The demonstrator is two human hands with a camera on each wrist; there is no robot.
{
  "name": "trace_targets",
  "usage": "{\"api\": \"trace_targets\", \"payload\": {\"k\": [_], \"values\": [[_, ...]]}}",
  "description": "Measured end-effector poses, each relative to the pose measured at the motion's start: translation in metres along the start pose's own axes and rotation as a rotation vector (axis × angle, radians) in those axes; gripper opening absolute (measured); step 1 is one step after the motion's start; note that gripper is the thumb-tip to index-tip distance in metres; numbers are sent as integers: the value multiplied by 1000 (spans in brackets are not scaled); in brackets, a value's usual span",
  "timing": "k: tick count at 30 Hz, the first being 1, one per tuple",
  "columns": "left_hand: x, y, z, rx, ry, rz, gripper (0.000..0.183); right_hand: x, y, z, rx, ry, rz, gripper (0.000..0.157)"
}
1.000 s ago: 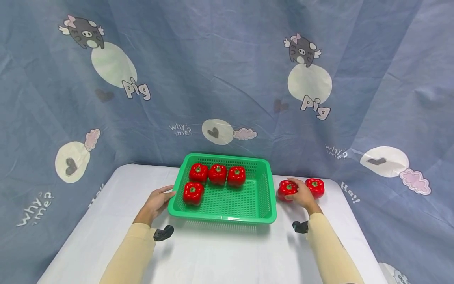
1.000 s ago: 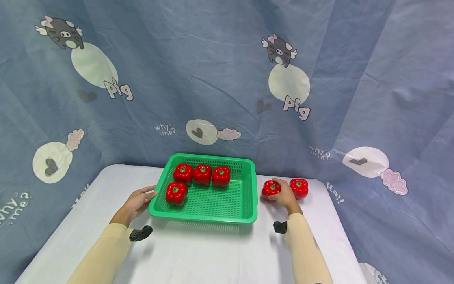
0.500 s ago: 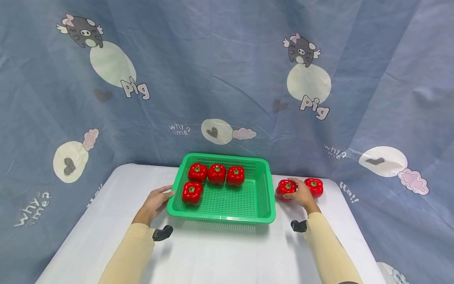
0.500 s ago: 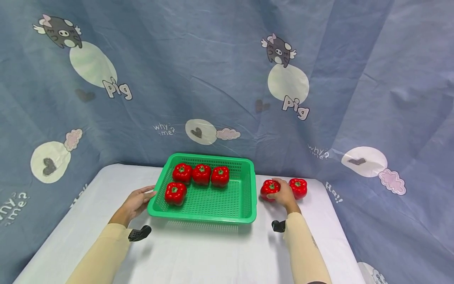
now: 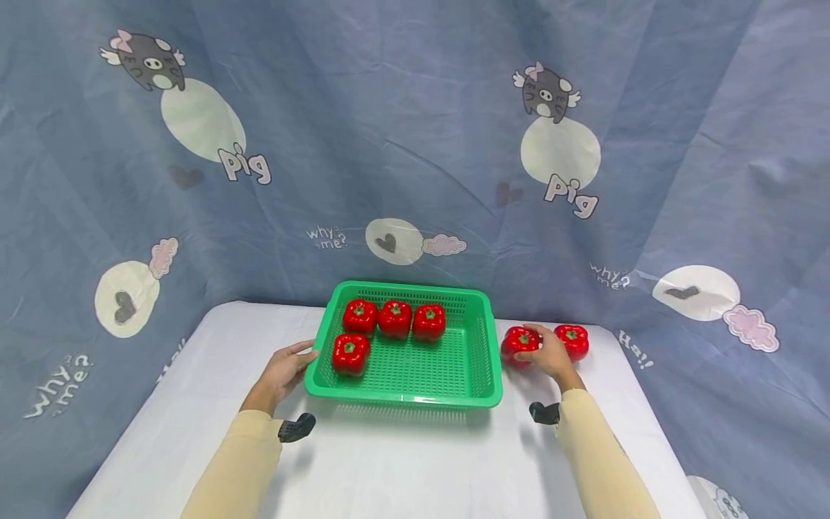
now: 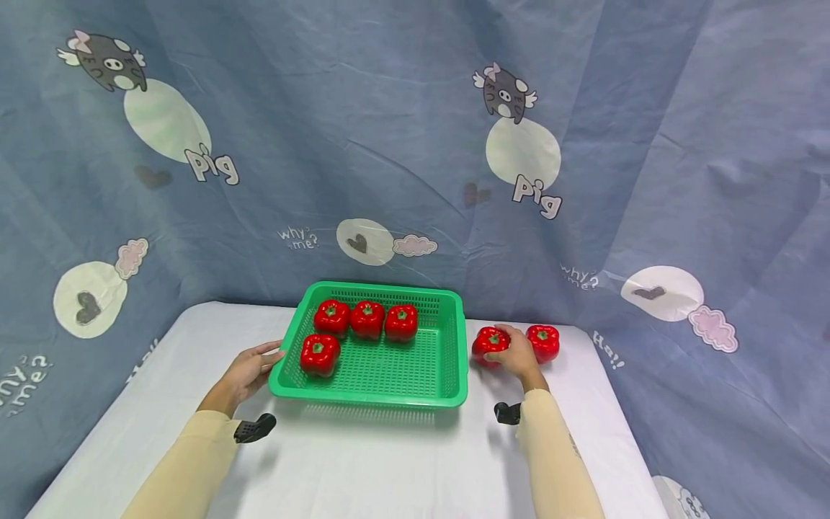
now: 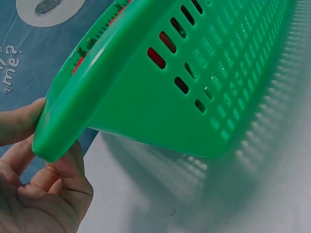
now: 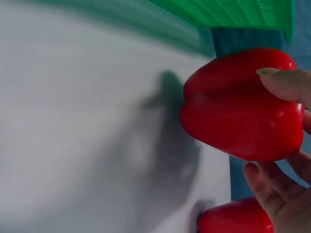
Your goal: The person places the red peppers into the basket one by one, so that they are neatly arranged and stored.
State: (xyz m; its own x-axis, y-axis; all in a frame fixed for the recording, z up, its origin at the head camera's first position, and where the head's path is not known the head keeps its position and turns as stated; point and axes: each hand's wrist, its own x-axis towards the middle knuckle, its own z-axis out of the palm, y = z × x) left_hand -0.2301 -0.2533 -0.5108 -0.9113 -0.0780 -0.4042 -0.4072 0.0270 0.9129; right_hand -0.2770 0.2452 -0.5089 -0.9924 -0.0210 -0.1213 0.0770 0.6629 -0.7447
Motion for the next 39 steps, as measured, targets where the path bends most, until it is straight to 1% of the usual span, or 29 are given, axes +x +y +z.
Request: {"api": "trace_targets", "payload": {"k": [8, 16, 24, 27, 34, 39], "values": [[1, 0, 0, -4, -2, -5, 51, -4, -7, -3, -1, 8, 2, 70], [0, 1, 1, 2, -3, -15, 51, -10, -16, -10, 19, 11, 27, 74], [0, 2, 2, -5, 10, -23, 51, -13, -23, -14, 50, 23, 10, 75], [1, 1, 2, -2, 3, -25, 52, -15, -25, -15, 61, 29, 9, 74], [2, 0, 1, -4, -3, -21, 52, -22, -32, -18, 45, 43, -13, 74], [1, 1, 1, -16, -7, -23, 51, -26, -38, -20, 37, 40, -9, 76]]}}
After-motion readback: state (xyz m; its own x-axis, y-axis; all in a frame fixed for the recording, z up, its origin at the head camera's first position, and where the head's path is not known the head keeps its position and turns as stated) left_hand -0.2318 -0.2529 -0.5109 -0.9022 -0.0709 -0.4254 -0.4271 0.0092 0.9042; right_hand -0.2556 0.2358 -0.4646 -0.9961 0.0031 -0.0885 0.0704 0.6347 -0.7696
